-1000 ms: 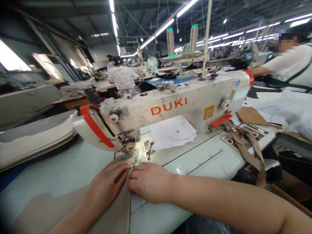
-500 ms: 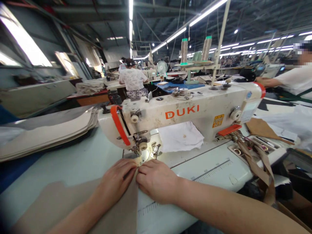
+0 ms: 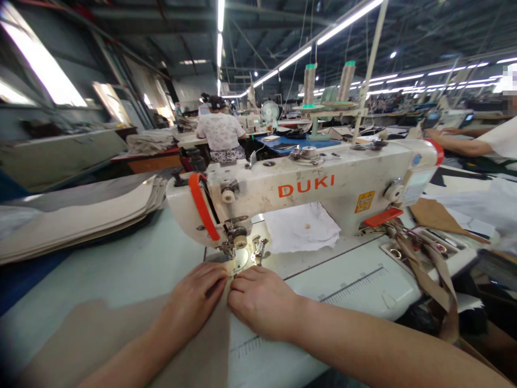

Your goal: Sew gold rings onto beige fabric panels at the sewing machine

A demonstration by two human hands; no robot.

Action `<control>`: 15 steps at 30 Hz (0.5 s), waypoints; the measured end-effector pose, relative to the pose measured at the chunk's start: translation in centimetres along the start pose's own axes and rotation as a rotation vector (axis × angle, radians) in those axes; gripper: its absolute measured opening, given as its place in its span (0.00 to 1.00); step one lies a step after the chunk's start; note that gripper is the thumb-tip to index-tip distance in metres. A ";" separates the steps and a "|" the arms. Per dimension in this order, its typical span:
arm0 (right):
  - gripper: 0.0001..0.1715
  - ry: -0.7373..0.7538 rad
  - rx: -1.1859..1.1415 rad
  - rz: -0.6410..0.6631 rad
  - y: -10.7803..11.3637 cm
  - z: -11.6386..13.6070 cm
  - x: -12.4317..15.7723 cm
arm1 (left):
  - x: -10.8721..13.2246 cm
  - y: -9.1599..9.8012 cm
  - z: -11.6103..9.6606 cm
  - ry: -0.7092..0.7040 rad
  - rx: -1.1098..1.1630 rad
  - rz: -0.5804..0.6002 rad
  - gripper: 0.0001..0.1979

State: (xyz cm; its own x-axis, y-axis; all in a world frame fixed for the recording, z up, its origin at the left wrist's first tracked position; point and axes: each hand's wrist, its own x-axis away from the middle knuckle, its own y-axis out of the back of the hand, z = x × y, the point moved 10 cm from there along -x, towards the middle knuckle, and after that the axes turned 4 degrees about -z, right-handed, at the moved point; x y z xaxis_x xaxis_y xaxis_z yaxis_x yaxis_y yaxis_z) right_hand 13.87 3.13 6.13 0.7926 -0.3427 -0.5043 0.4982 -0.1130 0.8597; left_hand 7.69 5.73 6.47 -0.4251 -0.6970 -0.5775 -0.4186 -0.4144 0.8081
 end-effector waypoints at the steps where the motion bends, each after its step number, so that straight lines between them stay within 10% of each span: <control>1: 0.09 -0.001 0.004 -0.001 0.0 0.0 0.0 | 0.0 0.0 0.0 -0.004 -0.003 -0.002 0.09; 15: 0.10 -0.012 -0.011 0.014 0.0 -0.1 0.0 | 0.0 0.3 -0.1 -0.021 -0.005 -0.024 0.10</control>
State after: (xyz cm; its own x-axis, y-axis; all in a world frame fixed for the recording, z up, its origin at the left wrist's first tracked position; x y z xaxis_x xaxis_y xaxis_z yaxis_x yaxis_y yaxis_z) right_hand 13.89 3.21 6.16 0.7952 -0.3555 -0.4913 0.4909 -0.0982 0.8657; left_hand 7.66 5.53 6.70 -0.4321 -0.6742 -0.5989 -0.4245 -0.4339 0.7947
